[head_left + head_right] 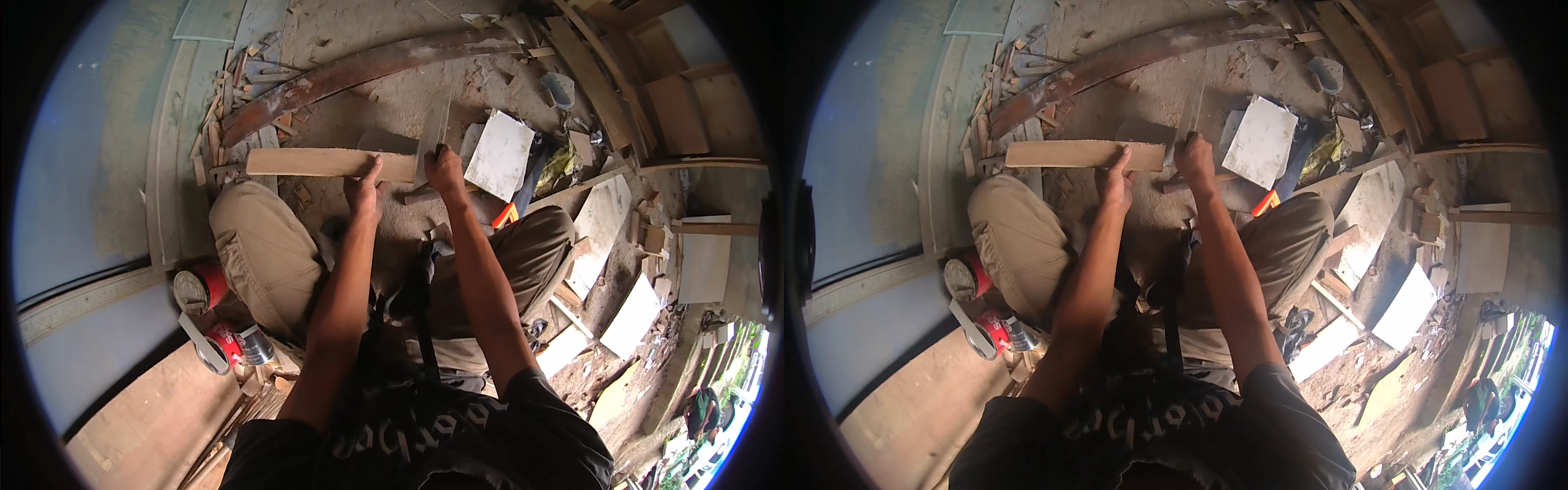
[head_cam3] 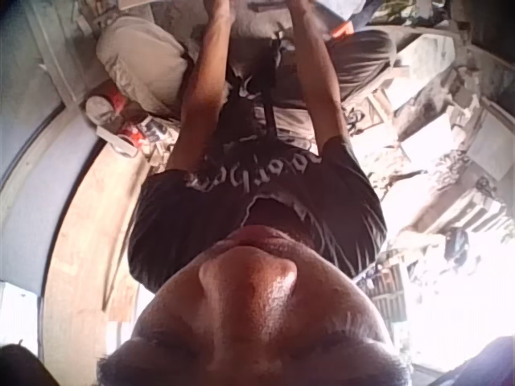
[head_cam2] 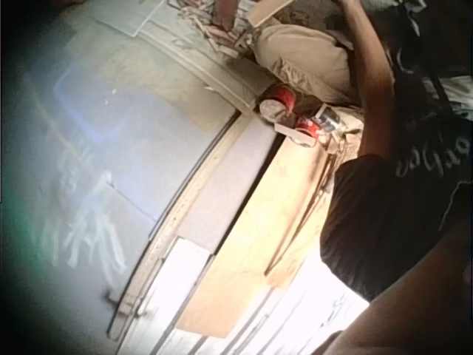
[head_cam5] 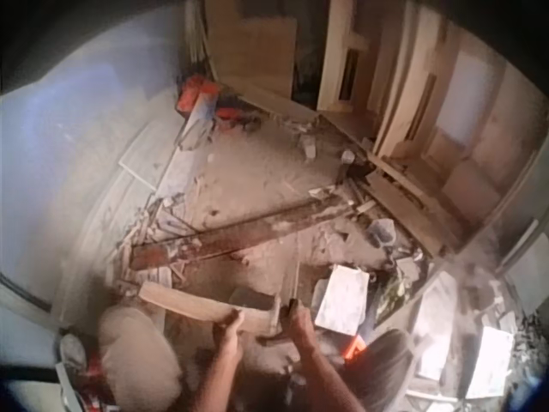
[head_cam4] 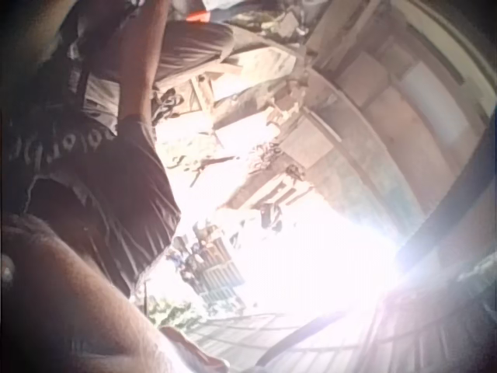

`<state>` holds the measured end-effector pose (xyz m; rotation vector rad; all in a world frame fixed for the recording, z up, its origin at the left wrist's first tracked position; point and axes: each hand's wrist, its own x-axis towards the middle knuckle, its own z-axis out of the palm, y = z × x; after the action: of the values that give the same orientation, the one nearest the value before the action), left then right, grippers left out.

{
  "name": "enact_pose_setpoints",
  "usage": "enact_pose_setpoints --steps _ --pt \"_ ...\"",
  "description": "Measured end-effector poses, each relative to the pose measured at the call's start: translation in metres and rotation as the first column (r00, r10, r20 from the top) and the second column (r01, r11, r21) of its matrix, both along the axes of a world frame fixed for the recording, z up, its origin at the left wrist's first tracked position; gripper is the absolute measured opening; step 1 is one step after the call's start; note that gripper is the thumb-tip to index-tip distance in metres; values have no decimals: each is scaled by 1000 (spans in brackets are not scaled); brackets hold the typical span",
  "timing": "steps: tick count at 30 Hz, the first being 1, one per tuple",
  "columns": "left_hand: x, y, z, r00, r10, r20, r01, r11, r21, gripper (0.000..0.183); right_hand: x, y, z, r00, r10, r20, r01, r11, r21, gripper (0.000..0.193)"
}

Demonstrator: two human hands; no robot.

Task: The person sands a white rectangular tile with sandpaper, then uses a hammer to drive a nail into a wooden plank. The person also handles a black plastic bag and other debris on the floor.

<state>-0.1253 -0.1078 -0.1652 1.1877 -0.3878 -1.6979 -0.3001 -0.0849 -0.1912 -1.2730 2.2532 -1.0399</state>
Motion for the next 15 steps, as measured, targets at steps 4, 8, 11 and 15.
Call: enact_pose_setpoints --steps 4,8,11,15 --pt "-1 -11 15 997 12 -80 -17 998 -55 60 -5 -19 17 1000 20 -7 -19 998 55 28" --pt "-16 -20 14 987 -26 -158 21 999 -31 55 -9 -16 -30 998 37 -57 -42 995 -91 22" --pt "-15 -22 9 990 18 -140 -14 999 30 52 15 -15 -13 994 61 -89 -68 994 -82 34" --pt "-14 -30 -15 985 69 -159 -48 990 132 50 22 -19 -13 998 64 9 -63 993 -104 45"
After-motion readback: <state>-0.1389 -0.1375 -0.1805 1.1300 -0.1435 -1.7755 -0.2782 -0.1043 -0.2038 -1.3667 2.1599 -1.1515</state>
